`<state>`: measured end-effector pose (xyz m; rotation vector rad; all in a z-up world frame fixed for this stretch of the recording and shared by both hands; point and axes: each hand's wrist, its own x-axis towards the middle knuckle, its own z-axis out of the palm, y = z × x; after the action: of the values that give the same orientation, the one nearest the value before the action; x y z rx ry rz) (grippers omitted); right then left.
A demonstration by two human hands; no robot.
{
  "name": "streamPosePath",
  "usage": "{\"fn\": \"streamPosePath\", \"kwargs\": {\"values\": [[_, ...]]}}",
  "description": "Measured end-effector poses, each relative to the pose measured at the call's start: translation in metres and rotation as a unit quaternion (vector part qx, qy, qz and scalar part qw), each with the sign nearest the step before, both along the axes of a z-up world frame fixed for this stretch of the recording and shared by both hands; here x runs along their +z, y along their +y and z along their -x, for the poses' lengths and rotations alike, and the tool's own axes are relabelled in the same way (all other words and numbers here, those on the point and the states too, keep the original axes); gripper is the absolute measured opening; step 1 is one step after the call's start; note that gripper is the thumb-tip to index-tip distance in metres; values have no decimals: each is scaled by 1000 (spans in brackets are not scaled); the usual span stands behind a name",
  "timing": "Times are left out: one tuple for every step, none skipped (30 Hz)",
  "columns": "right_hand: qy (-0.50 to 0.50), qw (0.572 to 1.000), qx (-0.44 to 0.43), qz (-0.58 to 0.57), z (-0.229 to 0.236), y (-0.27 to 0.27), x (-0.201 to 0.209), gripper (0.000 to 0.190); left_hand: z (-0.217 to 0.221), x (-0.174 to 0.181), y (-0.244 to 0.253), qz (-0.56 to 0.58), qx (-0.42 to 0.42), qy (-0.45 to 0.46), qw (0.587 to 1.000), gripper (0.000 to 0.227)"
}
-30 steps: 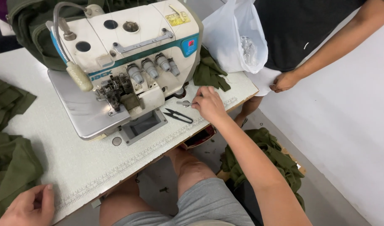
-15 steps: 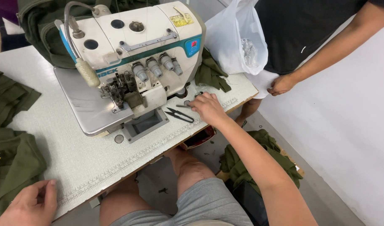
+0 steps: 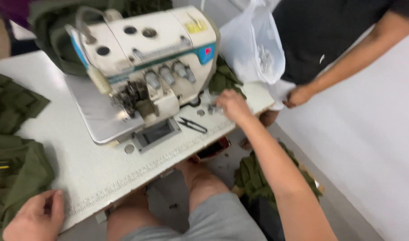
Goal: Sewing edges or joining green fabric pieces using an industrial overlock sewing machine.
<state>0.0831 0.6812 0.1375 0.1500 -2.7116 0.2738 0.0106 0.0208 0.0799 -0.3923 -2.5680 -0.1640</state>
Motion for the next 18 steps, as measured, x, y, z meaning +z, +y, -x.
{"fn": "streamPosePath", "kwargs": {"values": [[11,1000,10,-9,0,-2,-2,27,0,4,5,-9,10,11,1000,12],[-16,999,-23,24,0,-3,-4,23,1,8,10,-29,4,-4,1000,15],[-41,996,-59,61,-1,-7,-12,24,4,12,12,-46,-5,-16,999,18],[-30,997,-51,57,0,-5,-14,24,10,3,9,-51,1,-4,999,18],[-5,996,-60,66,-4,-5,-18,24,14,-4,5,-70,-17,-25,997,18],[20,995,-67,76,-7,-3,-25,23,19,-13,2,-88,-36,-46,994,19],[12,995,-65,80,-11,-4,-28,23,12,-9,4,-85,-32,-52,995,19],[41,993,-67,83,-14,-5,-32,22,5,-6,6,-79,-5,-13,997,14],[79,991,-68,82,-7,-2,-30,22,8,-2,12,-77,22,36,996,9],[81,991,-64,81,-17,-8,-32,22,6,8,14,-78,26,39,996,9],[96,988,-80,90,-17,-12,-27,22,7,22,16,-100,-31,105,989,6],[112,984,-95,100,-18,-16,-23,23,7,36,18,-121,-88,172,974,5],[119,984,-87,100,-18,-19,-21,23,7,37,20,-121,-82,180,973,5],[140,981,-100,87,-18,-20,-19,25,8,38,23,-106,-27,205,973,23],[158,978,-115,75,-23,-22,-20,28,6,38,25,-91,27,226,969,43],[162,978,-109,76,-23,-31,-13,28,4,40,25,-90,32,230,968,43],[166,979,-104,47,-24,-37,-5,33,4,42,28,-55,67,199,976,57],[171,980,-98,17,-26,-43,2,39,4,43,31,-20,101,167,981,72]]}}
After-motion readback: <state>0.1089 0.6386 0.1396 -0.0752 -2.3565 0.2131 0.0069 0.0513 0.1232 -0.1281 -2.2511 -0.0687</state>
